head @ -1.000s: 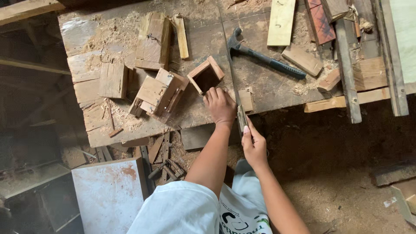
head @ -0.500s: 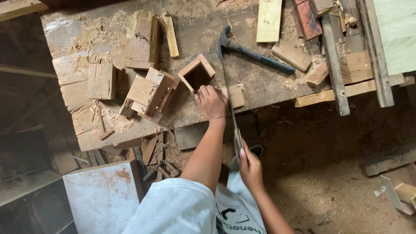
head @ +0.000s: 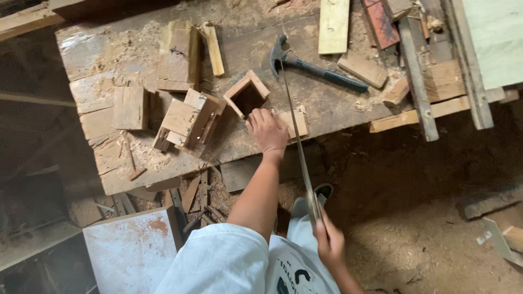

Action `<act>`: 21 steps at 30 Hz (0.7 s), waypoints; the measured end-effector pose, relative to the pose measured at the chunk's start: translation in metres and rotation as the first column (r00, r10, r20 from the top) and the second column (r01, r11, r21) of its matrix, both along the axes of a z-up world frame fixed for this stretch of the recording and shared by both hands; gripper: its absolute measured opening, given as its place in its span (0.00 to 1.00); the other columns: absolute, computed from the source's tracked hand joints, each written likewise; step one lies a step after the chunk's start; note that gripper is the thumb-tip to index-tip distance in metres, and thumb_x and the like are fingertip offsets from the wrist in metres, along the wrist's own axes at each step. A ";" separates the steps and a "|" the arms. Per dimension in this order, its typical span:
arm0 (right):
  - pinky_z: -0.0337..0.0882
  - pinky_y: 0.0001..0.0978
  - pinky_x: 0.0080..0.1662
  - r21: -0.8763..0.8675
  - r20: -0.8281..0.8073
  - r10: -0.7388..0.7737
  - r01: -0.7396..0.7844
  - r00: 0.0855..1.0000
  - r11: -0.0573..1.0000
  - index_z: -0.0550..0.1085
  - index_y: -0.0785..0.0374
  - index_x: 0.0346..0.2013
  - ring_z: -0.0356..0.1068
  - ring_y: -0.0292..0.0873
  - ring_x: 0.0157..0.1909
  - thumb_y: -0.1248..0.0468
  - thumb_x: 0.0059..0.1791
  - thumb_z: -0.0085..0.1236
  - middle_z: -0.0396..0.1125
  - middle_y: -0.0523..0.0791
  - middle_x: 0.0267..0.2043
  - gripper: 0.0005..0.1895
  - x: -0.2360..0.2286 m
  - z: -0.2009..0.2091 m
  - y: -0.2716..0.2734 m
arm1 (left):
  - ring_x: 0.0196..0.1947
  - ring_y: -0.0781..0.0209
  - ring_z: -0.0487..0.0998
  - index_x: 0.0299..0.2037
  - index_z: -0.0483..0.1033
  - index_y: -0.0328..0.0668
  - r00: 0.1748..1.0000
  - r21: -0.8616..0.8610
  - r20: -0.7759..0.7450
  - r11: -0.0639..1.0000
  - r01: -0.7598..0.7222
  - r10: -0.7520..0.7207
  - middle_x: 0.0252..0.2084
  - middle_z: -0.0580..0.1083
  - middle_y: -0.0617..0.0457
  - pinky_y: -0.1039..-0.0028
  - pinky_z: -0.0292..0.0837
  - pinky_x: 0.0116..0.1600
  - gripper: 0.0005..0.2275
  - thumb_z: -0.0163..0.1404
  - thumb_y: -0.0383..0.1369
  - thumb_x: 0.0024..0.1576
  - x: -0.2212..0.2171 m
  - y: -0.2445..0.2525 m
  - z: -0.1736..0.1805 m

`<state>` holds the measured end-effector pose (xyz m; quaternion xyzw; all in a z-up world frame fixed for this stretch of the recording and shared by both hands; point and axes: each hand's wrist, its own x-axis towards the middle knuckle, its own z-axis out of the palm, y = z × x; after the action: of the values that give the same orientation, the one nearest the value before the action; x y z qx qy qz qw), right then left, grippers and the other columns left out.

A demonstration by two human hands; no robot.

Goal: The person assembles small wooden pieces into a box-like frame on a workbench, then uses a hand saw to cut a small wooden block. The person holds the block with the left hand and saws with the right hand, producing sawdust.

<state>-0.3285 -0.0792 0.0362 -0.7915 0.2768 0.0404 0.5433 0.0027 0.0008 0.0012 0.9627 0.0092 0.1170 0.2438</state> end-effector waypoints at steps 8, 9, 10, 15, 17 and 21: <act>0.55 0.23 0.28 0.405 0.315 -0.074 -0.063 0.946 0.912 0.63 0.64 0.72 0.51 0.29 0.25 0.60 0.59 0.43 0.52 0.35 0.25 0.25 0.176 0.026 -0.010 | 0.50 0.43 0.69 0.37 0.69 0.36 0.990 0.006 0.129 0.999 -0.050 0.049 0.45 0.68 0.41 0.54 0.60 0.59 0.07 0.48 0.33 0.56 0.001 -0.003 0.003; 0.56 0.23 0.29 0.442 0.299 -0.079 -0.064 0.951 0.895 0.63 0.64 0.72 0.51 0.29 0.25 0.60 0.59 0.43 0.51 0.35 0.25 0.25 0.184 0.026 -0.011 | 0.49 0.43 0.70 0.37 0.69 0.35 0.987 0.034 0.153 0.998 -0.059 0.053 0.45 0.68 0.41 0.53 0.60 0.59 0.07 0.48 0.32 0.56 -0.001 -0.003 0.002; 0.57 0.23 0.29 0.479 0.282 -0.079 -0.069 0.956 0.875 0.63 0.64 0.72 0.51 0.29 0.25 0.61 0.59 0.43 0.51 0.35 0.24 0.25 0.189 0.027 -0.011 | 0.49 0.43 0.70 0.37 0.69 0.35 0.991 0.011 0.123 0.998 -0.054 0.053 0.44 0.68 0.41 0.54 0.60 0.59 0.07 0.48 0.31 0.57 -0.003 -0.003 0.000; 0.57 0.23 0.28 0.423 0.256 -0.028 -0.086 0.966 0.902 0.64 0.63 0.71 0.50 0.29 0.24 0.60 0.59 0.43 0.51 0.35 0.23 0.25 0.201 0.029 -0.010 | 0.49 0.43 0.70 0.36 0.69 0.36 0.989 0.000 0.138 0.998 -0.061 0.061 0.44 0.69 0.42 0.56 0.61 0.59 0.05 0.47 0.31 0.57 0.001 -0.002 -0.001; 0.57 0.23 0.27 0.389 0.231 -0.021 -0.073 0.973 0.918 0.64 0.63 0.71 0.50 0.29 0.23 0.59 0.59 0.44 0.51 0.35 0.22 0.25 0.198 0.029 -0.009 | 0.49 0.43 0.70 0.35 0.69 0.36 0.991 -0.015 0.119 0.998 -0.060 0.061 0.43 0.69 0.42 0.56 0.61 0.59 0.06 0.48 0.31 0.56 -0.001 -0.003 -0.002; 0.56 0.25 0.26 0.237 0.151 -0.006 -0.030 0.988 0.971 0.66 0.62 0.70 0.51 0.29 0.23 0.58 0.57 0.45 0.53 0.36 0.22 0.26 0.181 0.031 0.001 | 0.48 0.44 0.70 0.35 0.69 0.36 0.994 -0.034 0.093 0.998 -0.053 0.055 0.41 0.68 0.42 0.55 0.61 0.59 0.05 0.47 0.31 0.57 -0.001 -0.002 -0.005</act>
<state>-0.1471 -0.0780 0.0668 -0.7231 0.2234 0.0165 0.6535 0.0015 -0.0011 -0.0035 0.9516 0.0256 0.1687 0.2556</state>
